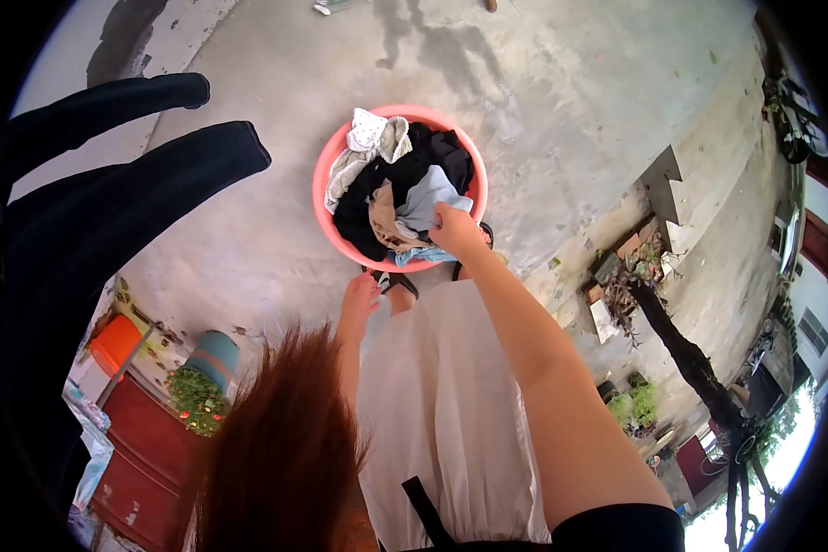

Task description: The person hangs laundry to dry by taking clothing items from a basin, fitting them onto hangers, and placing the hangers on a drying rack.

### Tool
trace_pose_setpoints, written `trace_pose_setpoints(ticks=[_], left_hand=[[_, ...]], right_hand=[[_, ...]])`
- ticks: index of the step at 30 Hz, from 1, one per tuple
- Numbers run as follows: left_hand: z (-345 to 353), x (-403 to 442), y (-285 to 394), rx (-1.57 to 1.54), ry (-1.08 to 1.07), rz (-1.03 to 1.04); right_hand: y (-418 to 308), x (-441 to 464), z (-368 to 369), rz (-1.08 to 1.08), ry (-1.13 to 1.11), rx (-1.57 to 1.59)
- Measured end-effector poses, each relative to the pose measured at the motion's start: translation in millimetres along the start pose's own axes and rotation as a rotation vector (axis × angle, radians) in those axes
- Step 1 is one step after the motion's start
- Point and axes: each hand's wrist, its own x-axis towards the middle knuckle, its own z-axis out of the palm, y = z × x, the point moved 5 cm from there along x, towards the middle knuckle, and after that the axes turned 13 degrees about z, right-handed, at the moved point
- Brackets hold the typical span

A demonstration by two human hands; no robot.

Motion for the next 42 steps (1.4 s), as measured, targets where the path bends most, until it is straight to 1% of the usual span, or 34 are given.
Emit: trace_pose_setpoints(ticks=[2, 4, 7, 10, 11, 14, 15, 16, 19, 20, 22, 24, 26, 29, 30, 32, 33, 36, 37, 40, 41, 42], left_hand=[[-8, -5, -20, -0.024, 0.025, 0.002], [-14, -16, -25, -0.022, -0.005, 0.047], [-21, -41, -21, -0.101, 0.006, 0.069], [-28, -63, -14, -0.191, 0.008, 0.071], [-31, -70, -14, -0.217, 0.003, 0.071], [-39, -80, -16, -0.291, 0.011, 0.081], [-43, -82, -18, -0.297, 0.013, 0.070], [-46, -82, -20, -0.303, 0.014, 0.058], [-52, -82, -21, -0.293, 0.032, 0.050], [-52, -80, -20, -0.284, 0.042, 0.053], [-51, -75, -17, -0.278, 0.035, 0.059], [-46, -71, -6, -0.244, 0.023, 0.092], [-35, -74, 18, -0.181, 0.001, 0.150], [-24, -63, 36, -0.250, -0.062, 0.170], [-20, -59, 41, -0.291, -0.079, 0.177], [-12, -48, 50, -0.368, -0.115, 0.192], [-7, -42, 55, -0.370, -0.126, 0.172], [9, -27, 67, -0.376, -0.136, 0.147], [14, -20, 70, -0.452, -0.177, 0.142], [19, 26, 42, -0.498, -0.362, 0.127], [18, 38, 34, -0.494, -0.294, 0.149], [17, 44, 30, -0.474, -0.197, 0.111]], right_hand=[[-11, -12, -11, -0.009, 0.042, 0.128], [-19, -22, -17, -0.015, 0.091, 0.250], [-27, -29, -28, -0.025, 0.214, 0.317], [-33, -30, -39, 0.065, 0.156, 0.467], [-35, -30, -40, 0.176, 0.070, 0.608], [-61, -30, -49, 0.203, -0.040, 0.711], [-71, -26, -50, 0.102, -0.038, 0.712], [-78, -22, -49, 0.076, -0.047, 0.657], [-106, -20, -46, 0.033, -0.146, 0.649], [-113, -18, -41, -0.023, -0.159, 0.639], [-130, -22, -38, -0.061, -0.194, 0.556], [-140, -24, -29, -0.080, -0.277, 0.547], [-140, -21, -19, -0.160, -0.229, 0.425], [-145, -44, -20, -0.274, -0.209, 0.333], [-144, -52, -20, -0.264, -0.224, 0.272], [-141, -65, -18, -0.379, -0.130, 0.221], [-140, -70, -16, -0.465, -0.048, 0.213], [-128, -85, -9, -0.601, 0.118, 0.202], [-123, -91, -5, -0.574, 0.104, 0.229], [-108, -107, 15, -0.604, 0.069, 0.214], [-98, -104, 21, -0.578, 0.024, 0.249], [-80, -98, 21, -0.443, 0.118, 0.358]])
